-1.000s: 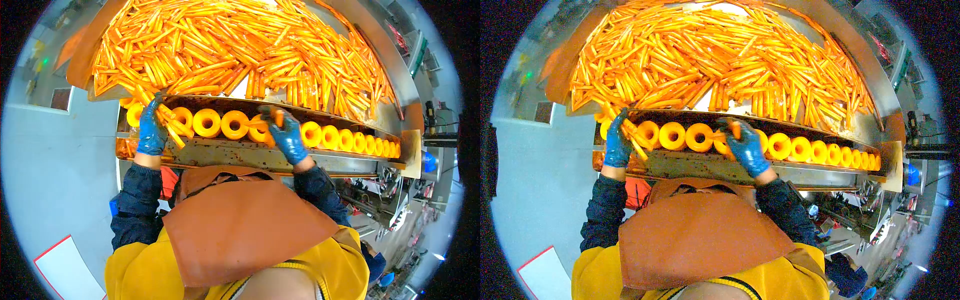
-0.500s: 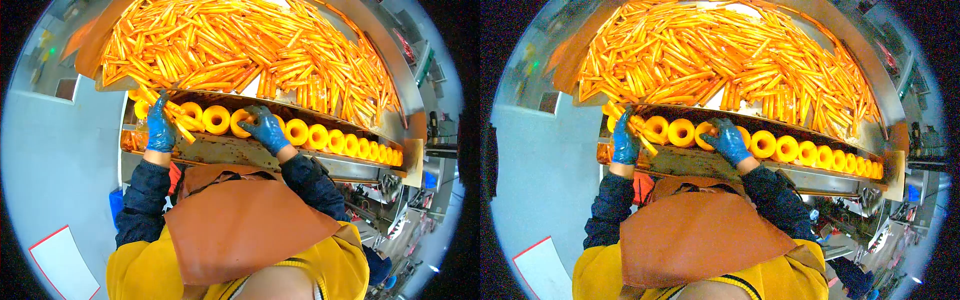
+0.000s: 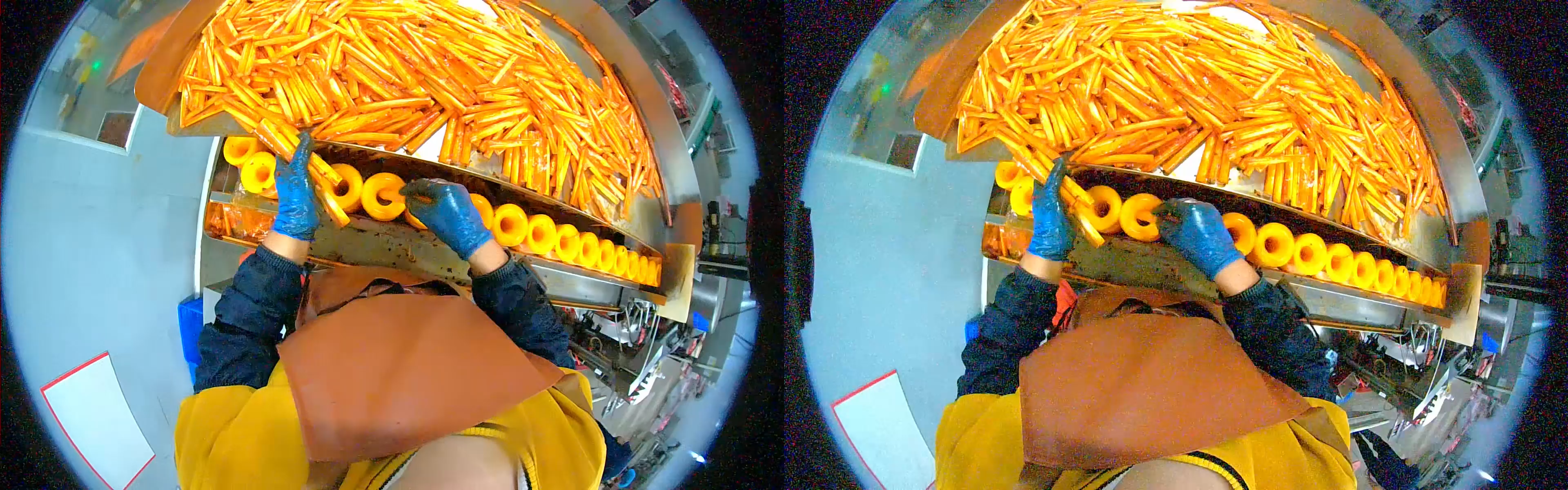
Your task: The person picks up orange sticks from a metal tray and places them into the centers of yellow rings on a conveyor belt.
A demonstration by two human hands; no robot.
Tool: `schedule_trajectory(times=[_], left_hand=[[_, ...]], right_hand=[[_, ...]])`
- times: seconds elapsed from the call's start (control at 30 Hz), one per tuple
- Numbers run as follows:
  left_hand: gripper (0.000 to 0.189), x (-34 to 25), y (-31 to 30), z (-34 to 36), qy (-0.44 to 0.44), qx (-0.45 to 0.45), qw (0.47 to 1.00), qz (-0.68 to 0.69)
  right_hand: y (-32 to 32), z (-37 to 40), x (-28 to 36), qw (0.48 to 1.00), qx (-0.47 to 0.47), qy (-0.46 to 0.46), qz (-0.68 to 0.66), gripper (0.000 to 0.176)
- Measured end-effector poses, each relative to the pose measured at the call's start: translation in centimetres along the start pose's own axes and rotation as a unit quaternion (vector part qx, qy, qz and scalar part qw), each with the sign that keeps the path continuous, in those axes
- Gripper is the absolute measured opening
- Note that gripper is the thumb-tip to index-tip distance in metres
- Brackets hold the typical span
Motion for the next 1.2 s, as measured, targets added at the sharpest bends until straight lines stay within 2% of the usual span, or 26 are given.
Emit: schedule_trajectory(times=[0.03,0.1,0.13,0.17,0.23,0.3,0.37,0.4,0.47,0.5,0.57,0.6,0.63,0.7,0.73,0.77,0.83,0.87,0.9,0.97,1.0,1.03,1.1,1.17,1.2], left_hand=[[0.036,0.4,-0.3,0.3,-0.001,-0.001,1.000,-0.001],[0.037,0.8,1.2,1.3,-0.040,0.012,0.997,-0.063],[0.035,1.7,1.3,0.9,-0.021,0.044,0.997,-0.054],[0.032,2.1,1.9,1.8,-0.043,0.047,0.998,-0.030],[0.029,2.5,3.9,3.3,-0.080,0.093,0.990,-0.071],[0.027,4.9,5.3,5.0,-0.161,0.173,0.965,-0.109],[0.026,5.1,6.6,5.9,-0.120,0.219,0.960,-0.123],[0.026,4.7,6.5,5.8,-0.119,0.219,0.961,-0.122],[0.026,3.9,4.5,4.8,-0.142,0.145,0.961,-0.187],[0.025,2.8,4.4,4.3,-0.102,0.120,0.984,-0.077],[0.022,-0.4,2.9,2.6,-0.033,0.047,0.992,-0.114],[0.020,-2.2,2.9,1.8,0.064,0.042,0.994,-0.077],[0.018,-2.1,2.0,0.9,0.078,0.054,0.989,-0.109],[0.017,-0.9,2.0,0.2,0.016,0.038,0.994,-0.104],[0.019,1.4,1.2,-0.6,-0.008,0.082,0.991,-0.101],[0.022,2.6,1.2,-0.3,-0.051,0.097,0.982,-0.157],[0.026,1.5,2.7,2.0,0.039,0.228,0.946,-0.229],[0.027,3.1,1.3,1.3,-0.090,0.132,0.980,-0.119],[0.025,3.3,1.0,1.5,-0.123,0.079,0.989,-0.003],[0.020,3.7,1.3,1.2,-0.130,0.082,0.985,0.082],[0.020,4.0,1.5,1.4,-0.132,0.081,0.985,0.082],[0.019,4.1,2.2,1.5,-0.116,0.097,0.987,0.057],[0.018,4.0,3.0,1.4,-0.098,0.114,0.988,0.032],[0.022,3.6,3.3,1.2,-0.019,0.156,0.987,-0.008],[0.022,3.7,1.0,0.2,0.104,0.203,0.950,-0.211]], right_hand=[[0.6,0.1,-0.1,1.000,0.001,0.001,-0.001,0.035],[1.5,-0.1,0.6,0.989,-0.009,-0.021,0.144,0.042],[1.6,-0.5,0.3,0.976,0.001,0.004,0.217,0.050],[1.5,-0.7,0.9,0.976,0.000,0.004,0.217,0.050],[-0.9,-0.4,2.7,0.983,-0.142,-0.033,0.110,0.049],[1.0,-1.2,3.9,0.991,-0.094,-0.060,-0.077,0.045],[2.3,-2.0,3.3,0.982,-0.084,-0.046,-0.163,0.037],[2.3,-2.0,3.3,0.982,-0.085,-0.047,-0.162,0.037],[1.9,-2.3,2.7,0.980,-0.098,-0.003,-0.172,0.030],[2.8,-2.5,2.2,0.980,-0.097,-0.003,-0.173,0.030],[5.0,-3.1,-0.2,0.955,-0.143,0.014,-0.261,0.030],[6.9,-3.5,-1.3,0.972,-0.062,0.079,-0.210,0.034],[7.0,-3.3,-1.5,0.972,-0.063,0.078,-0.211,0.034],[4.2,-2.2,1.1,0.985,-0.167,-0.025,-0.026,0.039],[3.9,-1.5,0.9,0.990,-0.138,0.002,-0.031,0.042],[3.5,-1.1,0.6,0.990,-0.138,0.001,-0.030,0.042],[2.6,-0.2,-1.2,0.987,-0.141,0.027,-0.071,0.042],[1.6,0.2,-1.4,0.984,-0.166,0.000,-0.063,0.043],[1.2,0.6,-2.0,0.984,-0.166,0.002,-0.063,0.043],[0.8,1.5,-3.4,0.983,-0.152,0.055,-0.090,0.044],[1.5,1.0,-2.7,0.985,-0.161,-0.002,-0.057,0.046],[2.6,0.9,-1.4,0.990,-0.136,-0.037,0.004,0.051],[4.6,0.1,0.1,0.987,-0.121,-0.013,0.107,0.051],[5.5,-1.3,0.3,0.983,-0.138,-0.013,0.119,0.050],[5.4,-1.8,0.2,0.979,-0.155,-0.015,0.129,0.049]])
Point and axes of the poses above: each hand's wrist, its own z-axis away from the middle knuckle, its own y-axis out of the palm, x = y × z, the point moved 10 cm from there along -z, towards the middle knuckle, and after that the axes turned 13 degrees about z, right-handed, at the moved point
